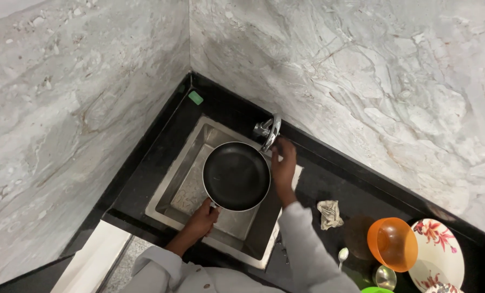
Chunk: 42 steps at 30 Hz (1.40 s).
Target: The person washes a frying pan in a kitchen sink. They rinse the pan under running water, scrub the interior and exterior surfaces with a cloth, and rinse it again before turning off the tap.
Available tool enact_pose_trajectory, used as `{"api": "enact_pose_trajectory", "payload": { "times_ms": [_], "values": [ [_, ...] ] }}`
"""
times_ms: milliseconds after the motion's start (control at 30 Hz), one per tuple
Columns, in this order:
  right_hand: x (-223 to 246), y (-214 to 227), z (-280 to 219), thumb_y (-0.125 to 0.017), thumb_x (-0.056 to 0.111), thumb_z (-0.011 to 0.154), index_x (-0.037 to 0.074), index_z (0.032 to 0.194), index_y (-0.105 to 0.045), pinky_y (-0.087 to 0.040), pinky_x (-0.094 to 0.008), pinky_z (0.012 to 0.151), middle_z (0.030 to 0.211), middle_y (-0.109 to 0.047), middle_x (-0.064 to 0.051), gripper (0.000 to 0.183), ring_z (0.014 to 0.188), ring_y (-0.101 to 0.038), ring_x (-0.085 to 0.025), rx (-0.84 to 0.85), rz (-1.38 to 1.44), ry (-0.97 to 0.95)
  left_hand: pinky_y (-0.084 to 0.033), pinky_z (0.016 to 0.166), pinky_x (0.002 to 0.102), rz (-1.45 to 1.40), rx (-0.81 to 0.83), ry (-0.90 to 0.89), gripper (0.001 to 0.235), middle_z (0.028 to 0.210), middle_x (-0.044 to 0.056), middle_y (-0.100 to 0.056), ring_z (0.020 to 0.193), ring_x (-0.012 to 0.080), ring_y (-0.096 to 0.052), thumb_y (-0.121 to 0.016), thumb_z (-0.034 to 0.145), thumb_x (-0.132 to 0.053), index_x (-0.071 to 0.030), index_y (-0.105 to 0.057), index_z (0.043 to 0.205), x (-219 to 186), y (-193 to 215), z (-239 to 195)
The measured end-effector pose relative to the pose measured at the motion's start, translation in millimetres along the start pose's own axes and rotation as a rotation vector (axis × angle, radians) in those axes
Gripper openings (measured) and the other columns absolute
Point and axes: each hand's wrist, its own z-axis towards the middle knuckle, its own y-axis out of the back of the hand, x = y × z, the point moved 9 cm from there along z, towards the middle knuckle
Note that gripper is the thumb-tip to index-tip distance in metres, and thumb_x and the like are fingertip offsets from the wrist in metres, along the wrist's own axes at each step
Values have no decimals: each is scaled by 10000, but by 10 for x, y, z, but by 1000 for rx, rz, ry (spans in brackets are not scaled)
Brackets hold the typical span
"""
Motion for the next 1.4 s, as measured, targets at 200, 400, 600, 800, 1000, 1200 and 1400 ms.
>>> {"api": "enact_pose_trajectory", "payload": {
  "times_ms": [200,400,600,800,1000,1200,1400],
  "values": [
    [99,-385,-1163,-590,232,1050,65,1501,-550,-381,-458,1186,1563,-535,-213,483,1475,-464,-389,364,-61,36,-396,403,340,183,49,-2,771,688,64,-572,462,131,-470,-678,944,-159,-229,-262,1589,-108,-92,-65],
    [-369,-815,-1501,-494,669,989,-112,1564,-239,-197,-553,1210,1633,-212,-338,1003,1527,-176,-485,635,-491,-20,-444,434,348,289,42,11,820,705,36,-623,480,143,-526,-665,920,-92,-224,-231,1602,-298,-226,-145],
    [-275,-1086,-1087,-476,718,957,-103,1575,-193,-127,-591,1196,1637,-144,-363,1065,1526,-102,-508,516,-520,-11,-400,433,345,177,174,-57,785,652,68,-582,465,152,-485,-635,960,-153,-201,-220,1624,-386,-348,-118],
    [131,-1232,-1008,-488,591,1021,-24,1620,-222,-125,-598,1243,1702,-171,-246,899,1578,-140,-433,550,-358,145,-381,403,325,178,99,-167,675,630,50,-557,436,131,-479,-669,928,-121,-131,-370,1534,-308,-228,-8],
    [332,-1168,-1444,-527,437,1041,58,1639,-260,-137,-610,1238,1729,-183,-201,757,1591,-142,-431,827,-321,305,-374,402,299,38,140,-241,616,671,28,-570,437,108,-470,-682,953,-120,-98,-410,1506,-169,-166,22],
    [-50,-938,-1784,-553,573,961,-2,1609,-214,-207,-570,1202,1695,-124,-256,930,1575,-111,-442,965,-350,-4,-398,380,316,39,119,-193,716,664,15,-566,422,120,-477,-687,928,-119,-136,-330,1549,12,-156,-31],
    [-372,-952,-1694,-474,791,930,-111,1573,-195,-201,-557,1244,1659,-136,-328,1143,1558,-154,-475,677,-530,-106,-386,371,326,142,86,-148,785,622,47,-529,416,131,-467,-675,931,-128,-154,-250,1591,-46,-215,-205]
  ]
}}
